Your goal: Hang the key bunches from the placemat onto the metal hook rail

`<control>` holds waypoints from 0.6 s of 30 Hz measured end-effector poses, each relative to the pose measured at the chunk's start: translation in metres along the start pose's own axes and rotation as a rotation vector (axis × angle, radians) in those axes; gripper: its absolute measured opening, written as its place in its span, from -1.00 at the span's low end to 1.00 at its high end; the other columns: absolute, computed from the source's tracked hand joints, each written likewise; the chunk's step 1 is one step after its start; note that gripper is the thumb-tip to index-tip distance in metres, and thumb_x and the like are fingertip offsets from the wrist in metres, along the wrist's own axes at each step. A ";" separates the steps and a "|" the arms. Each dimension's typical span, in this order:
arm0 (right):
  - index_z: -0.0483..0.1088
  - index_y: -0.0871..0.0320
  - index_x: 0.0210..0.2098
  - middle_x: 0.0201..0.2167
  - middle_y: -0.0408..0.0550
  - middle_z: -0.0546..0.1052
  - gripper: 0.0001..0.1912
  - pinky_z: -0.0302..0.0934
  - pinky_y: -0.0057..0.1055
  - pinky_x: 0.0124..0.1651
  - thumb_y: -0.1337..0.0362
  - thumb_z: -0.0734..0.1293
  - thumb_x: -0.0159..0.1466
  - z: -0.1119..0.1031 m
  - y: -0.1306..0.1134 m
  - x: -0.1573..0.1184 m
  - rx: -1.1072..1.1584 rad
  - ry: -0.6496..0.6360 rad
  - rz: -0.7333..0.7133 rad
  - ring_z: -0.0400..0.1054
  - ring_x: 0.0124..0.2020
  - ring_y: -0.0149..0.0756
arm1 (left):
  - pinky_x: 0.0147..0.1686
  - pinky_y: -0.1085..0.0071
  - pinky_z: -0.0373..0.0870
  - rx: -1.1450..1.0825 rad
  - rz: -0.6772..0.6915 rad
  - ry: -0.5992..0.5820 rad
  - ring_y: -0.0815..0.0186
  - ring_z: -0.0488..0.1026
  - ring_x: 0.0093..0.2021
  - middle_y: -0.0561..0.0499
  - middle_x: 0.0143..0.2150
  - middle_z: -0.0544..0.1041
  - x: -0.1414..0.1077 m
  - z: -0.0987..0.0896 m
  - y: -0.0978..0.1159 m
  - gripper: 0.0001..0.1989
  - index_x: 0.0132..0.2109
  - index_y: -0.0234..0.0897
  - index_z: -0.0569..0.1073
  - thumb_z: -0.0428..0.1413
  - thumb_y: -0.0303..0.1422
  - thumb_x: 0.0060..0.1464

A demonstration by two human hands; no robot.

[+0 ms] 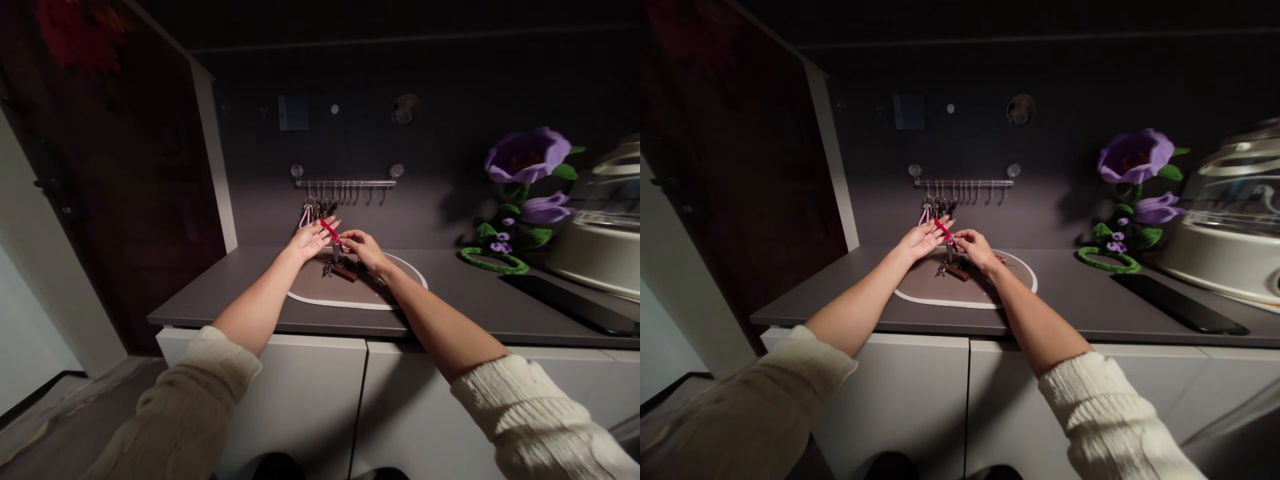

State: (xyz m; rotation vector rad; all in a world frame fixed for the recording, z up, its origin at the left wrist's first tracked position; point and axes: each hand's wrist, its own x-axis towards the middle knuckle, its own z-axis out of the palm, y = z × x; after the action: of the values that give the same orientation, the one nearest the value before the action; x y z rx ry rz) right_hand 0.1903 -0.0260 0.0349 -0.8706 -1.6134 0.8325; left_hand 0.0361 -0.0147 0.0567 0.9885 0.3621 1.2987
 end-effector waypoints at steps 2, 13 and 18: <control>0.28 0.19 -0.27 -0.39 -0.13 0.44 -0.76 0.22 -0.47 -0.30 0.26 0.29 0.05 0.000 0.000 0.000 0.017 0.023 -0.012 0.29 -0.42 -0.48 | 0.07 0.11 0.19 0.000 0.011 -0.010 0.27 0.30 0.08 -0.11 0.08 0.35 0.001 -0.001 0.000 -0.87 -0.30 -0.30 0.24 -0.17 -0.55 0.13; 0.38 0.19 -0.34 -0.39 -0.11 0.44 -0.75 0.19 -0.39 -0.17 0.15 0.28 0.05 -0.001 0.000 0.002 -0.180 0.039 -0.180 0.30 -0.33 -0.40 | 0.07 0.09 0.17 0.053 0.010 -0.059 0.27 0.28 0.10 -0.06 0.12 0.31 -0.001 0.001 -0.003 -0.89 -0.30 -0.29 0.23 -0.15 -0.53 0.14; 0.41 0.17 -0.29 -0.33 -0.08 0.44 -0.72 0.19 -0.36 -0.15 0.14 0.30 0.05 -0.003 0.002 0.003 -0.227 0.047 -0.201 0.30 -0.30 -0.38 | 0.08 0.08 0.16 0.041 0.035 -0.067 0.26 0.28 0.09 -0.06 0.11 0.32 0.001 -0.001 -0.003 -0.89 -0.25 -0.27 0.24 -0.14 -0.50 0.14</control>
State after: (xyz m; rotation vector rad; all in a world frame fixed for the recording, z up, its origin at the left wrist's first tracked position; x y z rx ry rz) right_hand 0.1930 -0.0219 0.0351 -0.8613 -1.7438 0.4917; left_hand 0.0375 -0.0138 0.0545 1.0749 0.3221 1.2908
